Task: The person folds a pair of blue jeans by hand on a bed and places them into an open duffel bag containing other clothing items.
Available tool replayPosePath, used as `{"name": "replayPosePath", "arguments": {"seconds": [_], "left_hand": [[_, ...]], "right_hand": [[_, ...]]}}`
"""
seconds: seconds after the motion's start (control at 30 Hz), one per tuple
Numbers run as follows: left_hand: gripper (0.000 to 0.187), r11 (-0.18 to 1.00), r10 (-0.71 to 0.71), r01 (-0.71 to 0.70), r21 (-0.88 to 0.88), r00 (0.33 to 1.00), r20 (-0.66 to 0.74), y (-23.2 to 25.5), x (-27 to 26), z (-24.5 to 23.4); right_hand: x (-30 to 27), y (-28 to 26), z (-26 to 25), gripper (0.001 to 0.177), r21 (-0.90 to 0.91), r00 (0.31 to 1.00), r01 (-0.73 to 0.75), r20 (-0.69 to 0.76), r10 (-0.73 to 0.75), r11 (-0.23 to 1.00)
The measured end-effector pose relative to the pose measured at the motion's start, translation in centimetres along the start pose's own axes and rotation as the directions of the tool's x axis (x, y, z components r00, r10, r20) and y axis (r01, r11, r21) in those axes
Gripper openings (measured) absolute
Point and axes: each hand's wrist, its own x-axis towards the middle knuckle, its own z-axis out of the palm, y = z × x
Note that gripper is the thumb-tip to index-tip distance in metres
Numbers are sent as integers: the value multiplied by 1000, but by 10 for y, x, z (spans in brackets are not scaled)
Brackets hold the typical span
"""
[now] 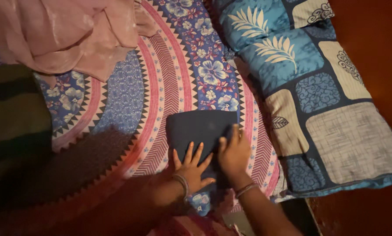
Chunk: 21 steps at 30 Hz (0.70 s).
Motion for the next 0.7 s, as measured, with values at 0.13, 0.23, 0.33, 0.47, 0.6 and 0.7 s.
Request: {"name": "replayPosePath", "arguments": {"seconds": [0.13, 0.23, 0.33, 0.47, 0.6, 0.7], "left_hand": [[75, 982, -20, -14, 187, 984, 177, -4, 5, 22], [84, 993, 116, -114, 44, 991, -58, -19, 8, 45], [88, 980, 185, -187, 61, 982, 32, -38, 7, 63], [81, 829, 557, -527, 189, 748, -360, -55, -20, 74], [71, 906, 350, -413, -95, 856, -381, -49, -49, 50], [71, 971, 209, -237, -23, 894, -397, -37, -71, 24]], "right_hand": [[-16, -26, 18, 64, 83, 923, 348, 147, -356, 934], [-15, -13, 32, 63, 21, 903, 358, 245, -352, 934], [-7, 7, 37, 63, -135, 888, 403, 297, -351, 905], [2, 23, 37, 64, -145, 906, 354, 297, -301, 924], [-2, 21, 36, 65, -145, 948, 287, 185, -259, 947], [-17, 11, 28, 65, -92, 946, 311, 129, -299, 946]]}}
